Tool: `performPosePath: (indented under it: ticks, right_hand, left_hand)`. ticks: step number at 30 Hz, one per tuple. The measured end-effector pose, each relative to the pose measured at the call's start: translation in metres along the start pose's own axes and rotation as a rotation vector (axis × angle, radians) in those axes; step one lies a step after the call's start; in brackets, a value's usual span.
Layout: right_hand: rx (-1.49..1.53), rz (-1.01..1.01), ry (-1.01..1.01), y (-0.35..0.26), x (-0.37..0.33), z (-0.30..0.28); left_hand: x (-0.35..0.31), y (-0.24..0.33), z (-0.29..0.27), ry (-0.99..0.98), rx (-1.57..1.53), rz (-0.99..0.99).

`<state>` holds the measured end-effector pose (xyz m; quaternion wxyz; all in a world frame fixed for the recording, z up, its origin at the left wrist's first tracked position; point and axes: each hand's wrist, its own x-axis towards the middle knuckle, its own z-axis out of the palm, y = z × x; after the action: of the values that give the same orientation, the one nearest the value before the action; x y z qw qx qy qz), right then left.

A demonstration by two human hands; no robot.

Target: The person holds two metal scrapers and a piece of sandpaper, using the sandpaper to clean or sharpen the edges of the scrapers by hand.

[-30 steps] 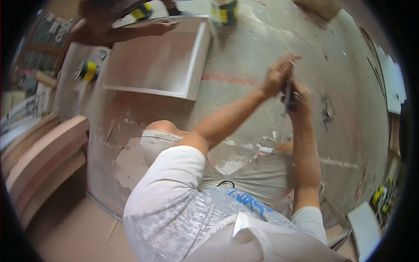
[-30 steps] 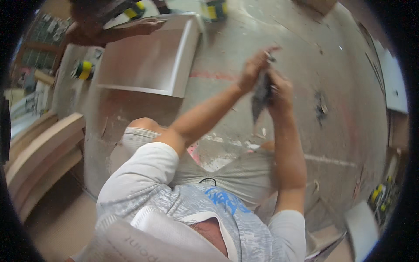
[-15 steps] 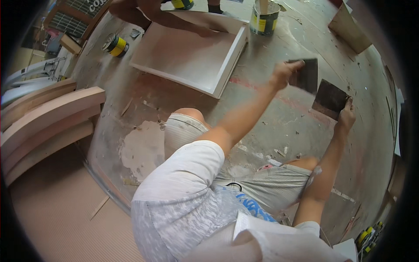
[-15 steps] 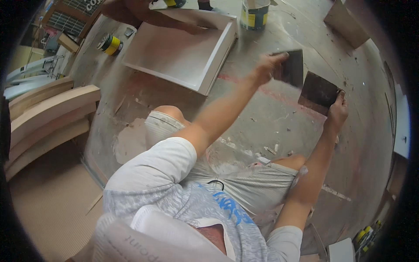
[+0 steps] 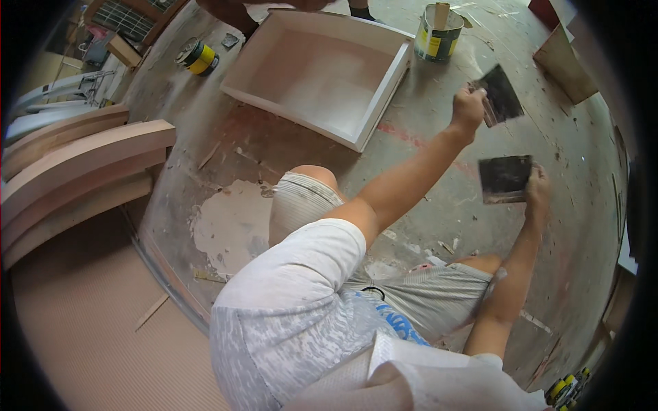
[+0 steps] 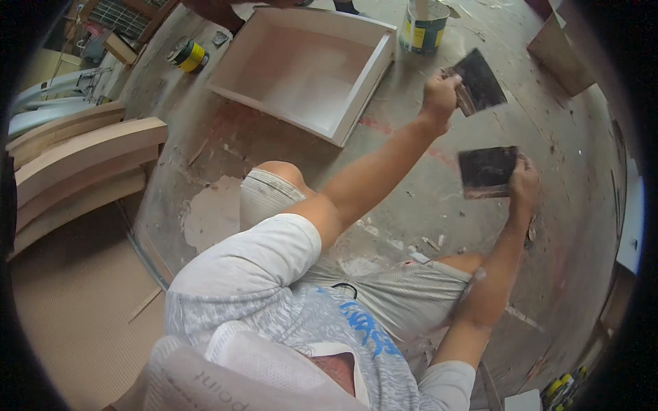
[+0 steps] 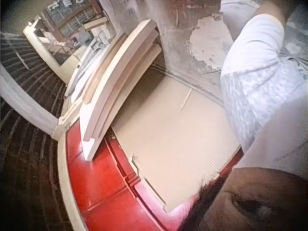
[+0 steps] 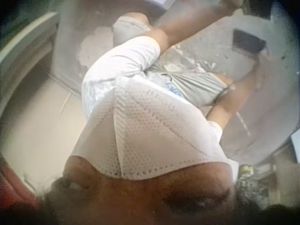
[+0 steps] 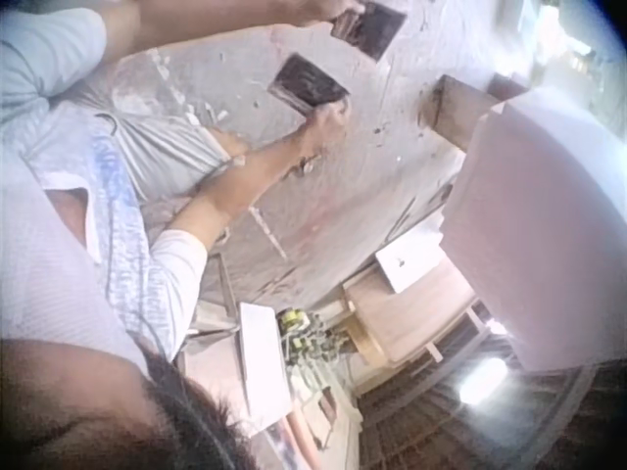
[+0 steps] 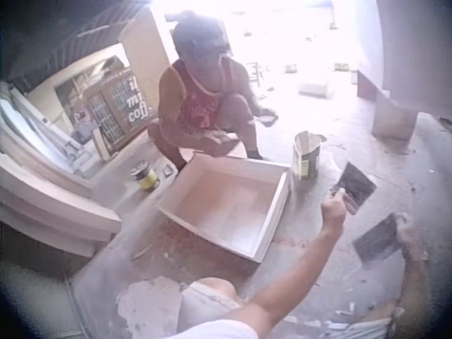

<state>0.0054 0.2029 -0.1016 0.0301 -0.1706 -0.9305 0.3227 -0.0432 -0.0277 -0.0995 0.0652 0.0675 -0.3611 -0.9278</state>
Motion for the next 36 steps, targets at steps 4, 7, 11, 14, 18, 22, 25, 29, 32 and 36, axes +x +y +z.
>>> performPosePath:
  ticks: [4,7,11,14,18,22,25,29,32,36]
  right_hand:
    - [0.309,-0.070,-0.379,-0.013,-0.013,0.014]
    - [0.704,-0.094,-0.502,-0.047,-0.032,0.018]
    - [1.025,0.102,-0.560,-0.036,-0.025,0.016]
    - [0.984,0.065,-0.355,-0.021,-0.010,0.019]
    - [0.969,0.139,-0.167,-0.019,-0.004,0.016]
    - [0.998,0.235,-0.084,-0.010,-0.008,0.002]
    - [0.951,0.258,-0.061,-0.026,-0.008,0.004]
    - [0.862,0.277,-0.038,-0.017,0.003,0.003]
    - [0.817,0.286,-0.049,-0.046,-0.001,0.004]
    - [-0.175,-0.469,0.028,0.021,0.021,0.032]
  left_hand:
    - [0.001,-0.009,-0.004,0.012,-0.019,-0.045]
    - [-0.009,-0.022,-0.003,-0.031,0.064,-0.105]
    - [-0.036,-0.034,0.012,-0.165,0.161,-0.155]
    - [-0.033,-0.033,0.011,-0.245,0.425,-0.184]
    - [-0.026,-0.037,-0.004,-0.105,0.393,-0.081]
    - [-0.032,-0.042,-0.014,-0.311,0.596,-0.073]
    - [-0.031,-0.043,-0.019,-0.380,0.795,-0.055]
    - [-0.025,-0.036,-0.010,-0.579,0.922,-0.161]
    - [-0.007,-0.026,-0.031,-0.771,1.096,-0.130]
    - [-0.024,0.019,0.002,-0.614,1.220,0.182]
